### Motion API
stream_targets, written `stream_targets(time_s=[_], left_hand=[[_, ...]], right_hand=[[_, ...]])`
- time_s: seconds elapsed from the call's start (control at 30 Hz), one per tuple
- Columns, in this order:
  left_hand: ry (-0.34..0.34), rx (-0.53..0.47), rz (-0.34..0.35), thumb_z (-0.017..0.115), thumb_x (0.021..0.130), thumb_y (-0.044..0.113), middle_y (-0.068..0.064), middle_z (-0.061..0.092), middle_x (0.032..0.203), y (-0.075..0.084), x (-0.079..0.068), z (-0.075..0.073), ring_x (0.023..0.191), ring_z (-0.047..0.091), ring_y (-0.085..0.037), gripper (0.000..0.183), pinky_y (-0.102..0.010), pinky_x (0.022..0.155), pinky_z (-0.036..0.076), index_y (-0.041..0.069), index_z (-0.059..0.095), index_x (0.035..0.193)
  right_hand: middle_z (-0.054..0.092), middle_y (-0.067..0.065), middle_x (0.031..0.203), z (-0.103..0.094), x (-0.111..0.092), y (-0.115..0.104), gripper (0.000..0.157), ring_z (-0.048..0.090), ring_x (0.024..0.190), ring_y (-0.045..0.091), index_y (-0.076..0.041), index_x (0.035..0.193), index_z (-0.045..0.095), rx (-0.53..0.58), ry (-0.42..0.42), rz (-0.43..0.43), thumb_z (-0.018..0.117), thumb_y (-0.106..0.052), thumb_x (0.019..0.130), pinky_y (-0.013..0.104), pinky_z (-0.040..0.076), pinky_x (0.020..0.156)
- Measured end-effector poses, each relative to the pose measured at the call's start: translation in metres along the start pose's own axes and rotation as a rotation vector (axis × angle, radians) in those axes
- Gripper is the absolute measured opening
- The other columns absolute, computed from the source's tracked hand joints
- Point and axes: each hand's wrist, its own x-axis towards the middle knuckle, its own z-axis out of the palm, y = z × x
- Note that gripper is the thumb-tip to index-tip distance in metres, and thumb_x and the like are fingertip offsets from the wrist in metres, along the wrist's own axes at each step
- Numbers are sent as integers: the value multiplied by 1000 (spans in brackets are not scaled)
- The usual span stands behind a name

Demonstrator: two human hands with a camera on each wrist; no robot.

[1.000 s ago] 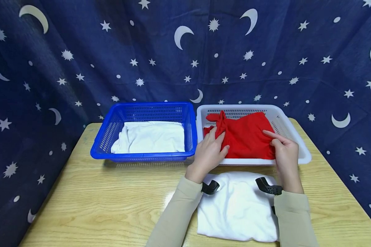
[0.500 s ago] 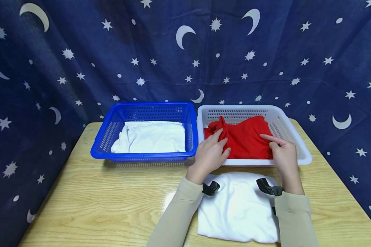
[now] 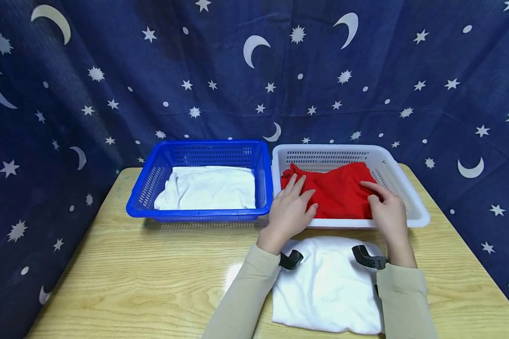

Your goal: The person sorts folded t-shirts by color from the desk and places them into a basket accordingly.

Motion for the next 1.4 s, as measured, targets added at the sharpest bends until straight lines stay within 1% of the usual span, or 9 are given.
stream_targets(time_s=[0.13,0.23,0.43,0.57,0.7,0.9,1.1,1.27,1.4], left_hand=[[-9,14,9,51,86,42,5,48,130,-2,-5,-2,121,39,-14,41,-33,98,31,26,54,124],[-15,23,16,51,86,41,10,58,115,-3,-9,-3,107,51,-10,38,-29,93,34,27,57,121],[34,62,60,47,88,36,12,65,100,-6,-15,-3,94,57,-6,31,-27,90,36,27,62,114],[92,18,98,47,89,30,12,65,98,-9,-24,-6,90,58,-5,26,-24,88,36,27,66,108],[106,-39,140,48,89,29,13,64,100,-11,-35,-10,91,57,-4,25,-25,92,33,26,66,106],[104,-96,230,53,87,22,11,60,108,-14,-51,-11,106,50,-2,24,-35,104,21,24,63,109],[146,-85,284,55,86,18,5,54,119,-14,-65,-6,121,39,-10,31,-41,106,14,20,59,116],[171,-196,245,54,87,18,2,47,128,-15,-80,-8,128,30,-14,29,-34,106,18,19,59,116],[216,-239,202,54,86,17,2,44,129,-21,-95,-10,127,29,-13,30,-26,103,23,19,58,116]], right_hand=[[37,-1,138,4,-1,-2,40,32,124,20,-18,126,52,32,34,-8,36,-13,90,37,35,90],[32,-4,141,6,0,-4,40,24,130,17,-16,127,51,66,91,-24,39,-11,89,45,21,103],[46,-3,131,12,-2,-6,34,37,122,10,-14,119,58,119,164,-39,41,-12,90,29,30,97],[55,-1,120,16,-5,-6,31,47,109,7,-18,117,60,184,168,-1,41,-17,92,18,37,81],[59,-1,113,19,-8,-5,29,49,106,7,-18,115,62,277,162,-39,42,-20,93,15,37,82],[58,1,115,12,-18,-4,29,46,112,12,-14,118,59,525,73,-46,45,-21,93,12,33,91],[59,1,113,-5,-28,1,34,50,107,8,-10,122,55,470,-21,-108,46,-26,93,10,34,90],[61,1,110,-21,-42,9,37,54,101,7,-4,123,52,534,-131,-159,48,-24,92,9,38,84],[62,7,108,-28,-55,16,36,60,95,14,9,122,46,708,-217,-207,46,-11,93,16,42,84]])
